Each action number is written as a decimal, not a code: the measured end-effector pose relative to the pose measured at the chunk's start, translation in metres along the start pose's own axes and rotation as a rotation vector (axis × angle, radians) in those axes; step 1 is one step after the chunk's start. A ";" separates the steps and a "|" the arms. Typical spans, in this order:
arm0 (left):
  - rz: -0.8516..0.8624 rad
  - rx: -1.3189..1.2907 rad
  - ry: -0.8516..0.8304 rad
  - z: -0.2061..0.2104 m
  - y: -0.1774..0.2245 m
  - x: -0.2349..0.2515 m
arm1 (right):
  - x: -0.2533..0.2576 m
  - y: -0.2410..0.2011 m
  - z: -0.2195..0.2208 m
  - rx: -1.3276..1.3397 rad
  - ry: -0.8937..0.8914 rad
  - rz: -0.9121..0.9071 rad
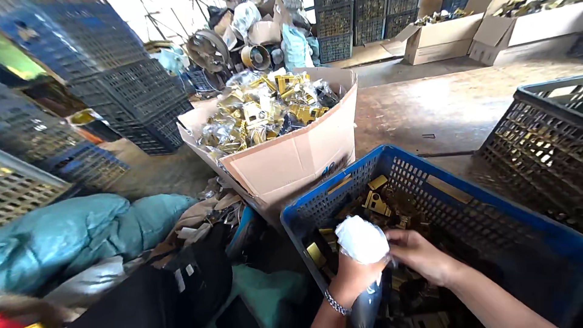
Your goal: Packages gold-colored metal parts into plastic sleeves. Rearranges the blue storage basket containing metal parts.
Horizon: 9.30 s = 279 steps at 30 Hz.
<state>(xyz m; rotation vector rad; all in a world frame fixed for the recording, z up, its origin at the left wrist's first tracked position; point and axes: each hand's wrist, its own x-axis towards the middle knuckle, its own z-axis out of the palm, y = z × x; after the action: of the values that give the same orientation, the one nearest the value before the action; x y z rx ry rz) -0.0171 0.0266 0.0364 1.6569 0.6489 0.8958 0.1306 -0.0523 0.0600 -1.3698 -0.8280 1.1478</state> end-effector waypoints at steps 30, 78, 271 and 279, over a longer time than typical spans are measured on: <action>-0.140 -0.114 0.144 -0.030 0.008 0.031 | 0.000 -0.002 -0.026 0.024 0.058 0.018; -0.172 -0.098 0.079 -0.008 0.015 0.017 | -0.025 -0.010 -0.007 -0.238 0.155 -0.032; -0.112 -0.037 0.268 -0.027 0.006 0.024 | -0.009 -0.014 -0.013 -0.032 -0.151 0.008; -0.273 -0.390 -0.077 -0.018 0.022 0.014 | 0.010 -0.026 0.002 -0.158 -0.301 0.016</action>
<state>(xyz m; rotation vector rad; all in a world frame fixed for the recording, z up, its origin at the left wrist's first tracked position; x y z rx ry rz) -0.0249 0.0418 0.0635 1.2143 0.5875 0.7047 0.1351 -0.0388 0.0842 -1.3511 -1.1450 1.3445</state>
